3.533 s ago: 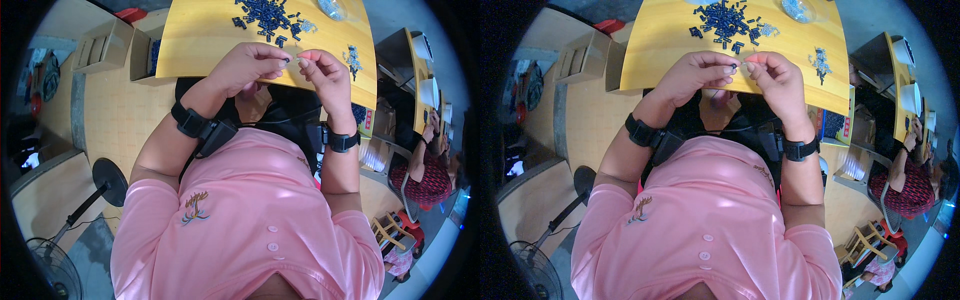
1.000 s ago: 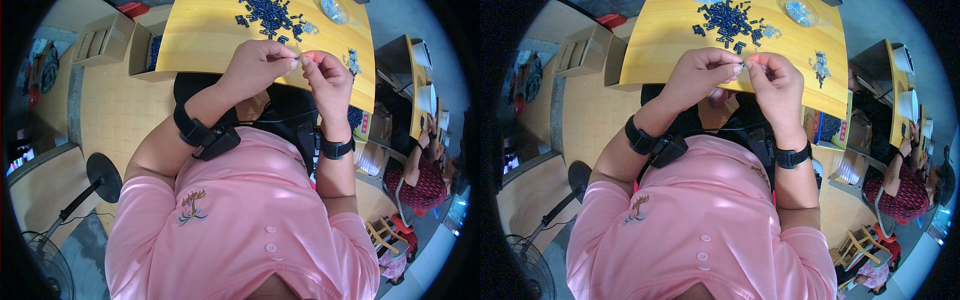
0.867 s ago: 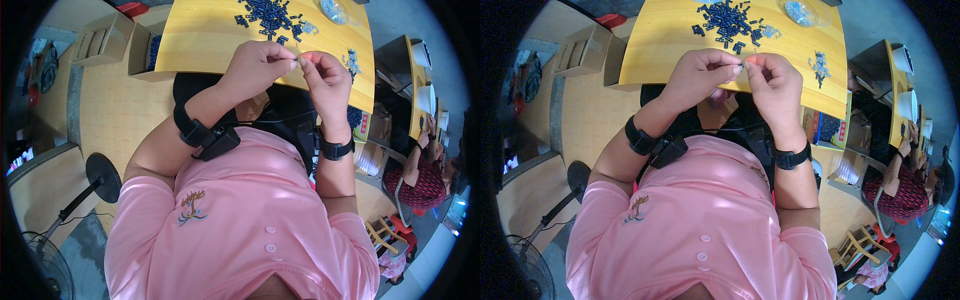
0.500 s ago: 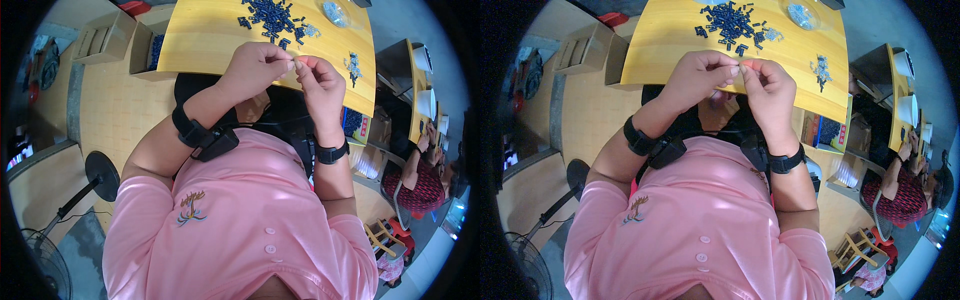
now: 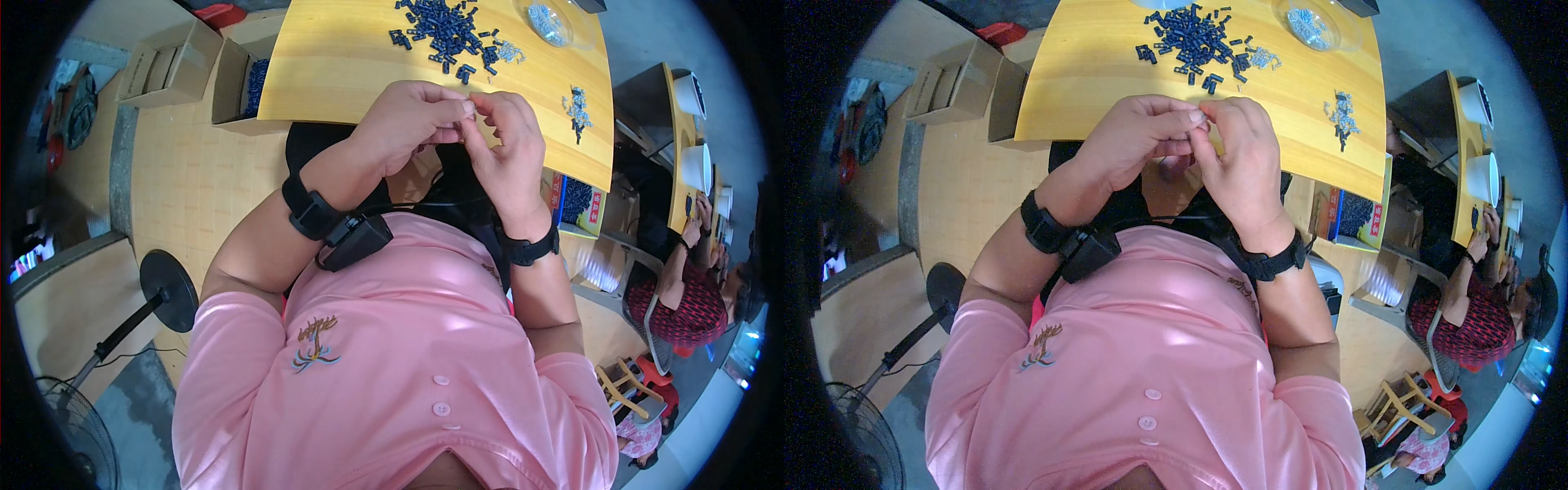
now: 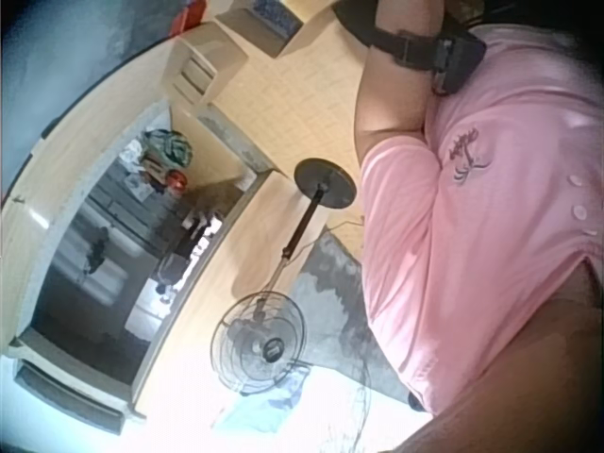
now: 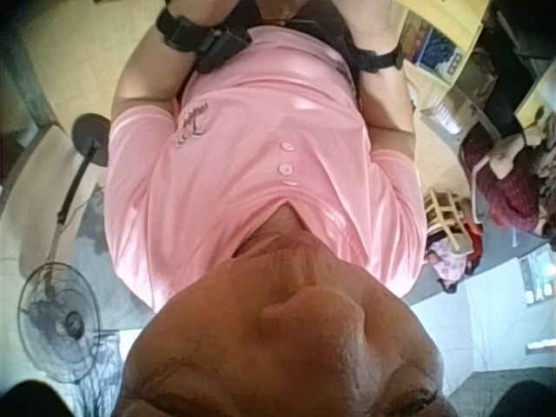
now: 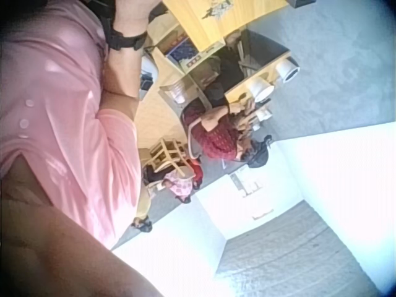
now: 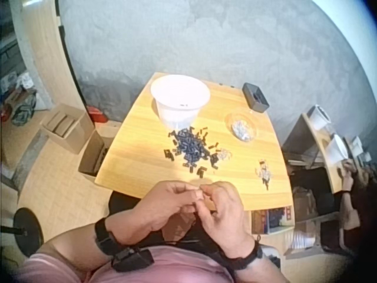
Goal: Assembling small black and silver plastic or rubber components at a workstation.
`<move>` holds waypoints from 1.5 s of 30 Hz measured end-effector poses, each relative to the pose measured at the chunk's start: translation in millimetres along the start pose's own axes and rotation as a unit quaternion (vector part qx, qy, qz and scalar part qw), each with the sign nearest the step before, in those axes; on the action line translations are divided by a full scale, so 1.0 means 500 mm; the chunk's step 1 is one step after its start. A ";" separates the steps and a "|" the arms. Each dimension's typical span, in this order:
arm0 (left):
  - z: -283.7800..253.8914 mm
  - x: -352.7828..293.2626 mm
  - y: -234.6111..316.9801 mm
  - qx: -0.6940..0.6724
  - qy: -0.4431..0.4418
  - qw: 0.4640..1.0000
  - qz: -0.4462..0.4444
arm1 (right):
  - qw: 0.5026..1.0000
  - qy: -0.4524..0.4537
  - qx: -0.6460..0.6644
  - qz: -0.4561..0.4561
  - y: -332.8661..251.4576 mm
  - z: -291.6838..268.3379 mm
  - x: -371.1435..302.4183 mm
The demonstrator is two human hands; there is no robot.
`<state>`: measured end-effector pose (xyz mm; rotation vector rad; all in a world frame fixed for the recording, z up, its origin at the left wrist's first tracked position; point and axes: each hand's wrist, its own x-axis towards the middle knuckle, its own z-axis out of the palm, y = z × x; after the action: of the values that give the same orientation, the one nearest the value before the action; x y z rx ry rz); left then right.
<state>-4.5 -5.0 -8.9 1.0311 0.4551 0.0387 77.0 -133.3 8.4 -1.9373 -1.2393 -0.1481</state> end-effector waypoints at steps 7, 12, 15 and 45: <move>-0.012 -0.005 -0.004 0.000 0.014 1.000 -0.024 | 0.999 -0.026 -0.005 0.019 -0.003 0.010 -0.002; -0.025 -0.003 -0.009 0.026 0.005 1.000 -0.018 | 0.998 -0.056 -0.009 -0.002 -0.006 0.007 -0.003; -0.032 -0.007 -0.005 -0.001 -0.009 1.000 -0.022 | 0.990 -0.092 0.091 0.047 -0.013 -0.007 0.013; -0.062 0.010 0.021 -0.024 0.028 0.999 0.018 | 0.652 -0.098 0.747 0.089 -0.212 -0.237 0.024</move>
<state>-9.6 27.0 -15.0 0.9923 0.4847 0.1116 34.7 -185.9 152.6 -0.5297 -0.7209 0.9462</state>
